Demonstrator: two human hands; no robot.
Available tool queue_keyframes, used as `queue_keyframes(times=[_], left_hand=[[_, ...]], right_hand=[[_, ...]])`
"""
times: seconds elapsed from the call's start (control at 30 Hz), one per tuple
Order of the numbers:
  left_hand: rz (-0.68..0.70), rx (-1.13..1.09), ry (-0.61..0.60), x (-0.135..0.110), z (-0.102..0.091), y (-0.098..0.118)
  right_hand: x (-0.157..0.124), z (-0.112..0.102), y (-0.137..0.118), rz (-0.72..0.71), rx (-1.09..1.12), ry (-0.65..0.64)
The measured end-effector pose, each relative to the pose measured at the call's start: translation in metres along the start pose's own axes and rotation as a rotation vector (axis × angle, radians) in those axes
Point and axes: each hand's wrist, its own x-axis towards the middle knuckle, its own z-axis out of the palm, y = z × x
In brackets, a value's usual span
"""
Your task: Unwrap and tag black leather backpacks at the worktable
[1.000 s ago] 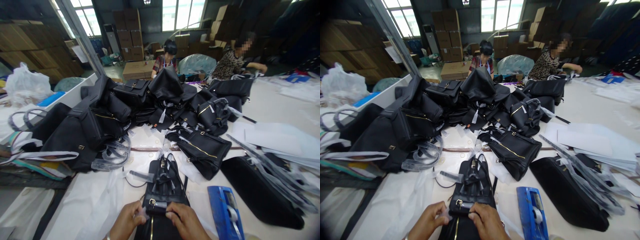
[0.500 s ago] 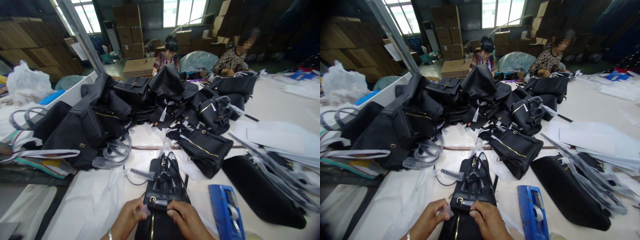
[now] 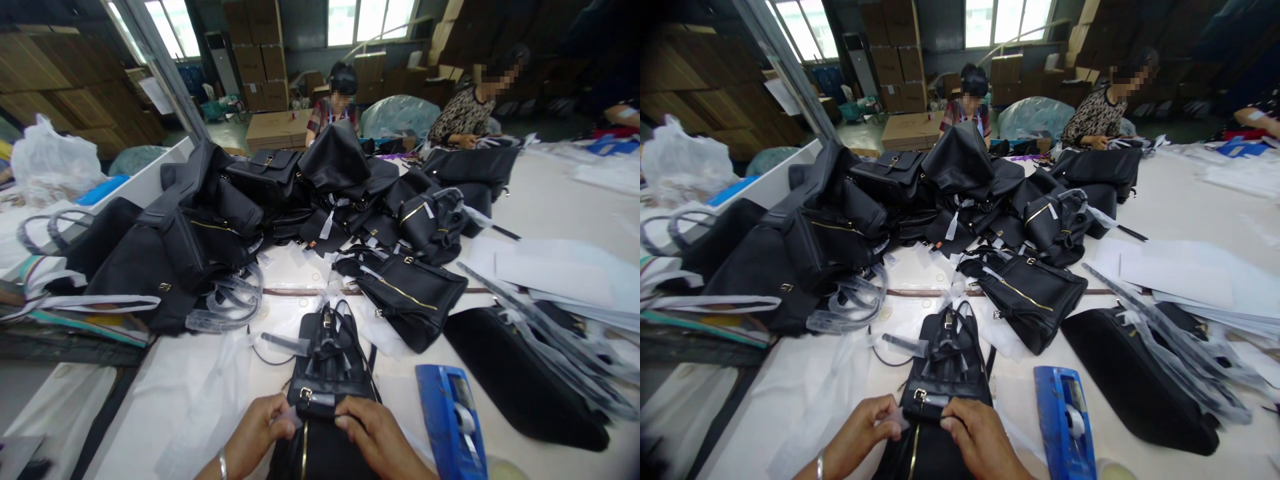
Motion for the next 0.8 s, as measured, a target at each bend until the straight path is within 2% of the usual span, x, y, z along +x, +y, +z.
queue_keyframes(times=[0.3, 0.63, 0.8], left_hand=[[0.009, 0.006, -0.021, 0.002, 0.000, -0.006], [0.034, -0.029, -0.189, -0.001, 0.002, -0.001], [0.004, -0.079, -0.256, 0.002, 0.017, -0.008]], right_hand=[[0.002, 0.001, 0.002, -0.004, -0.025, -0.032], [0.009, -0.002, -0.001, 0.010, -0.162, -0.149], [0.020, 0.015, -0.016, -0.052, -0.240, -0.192]])
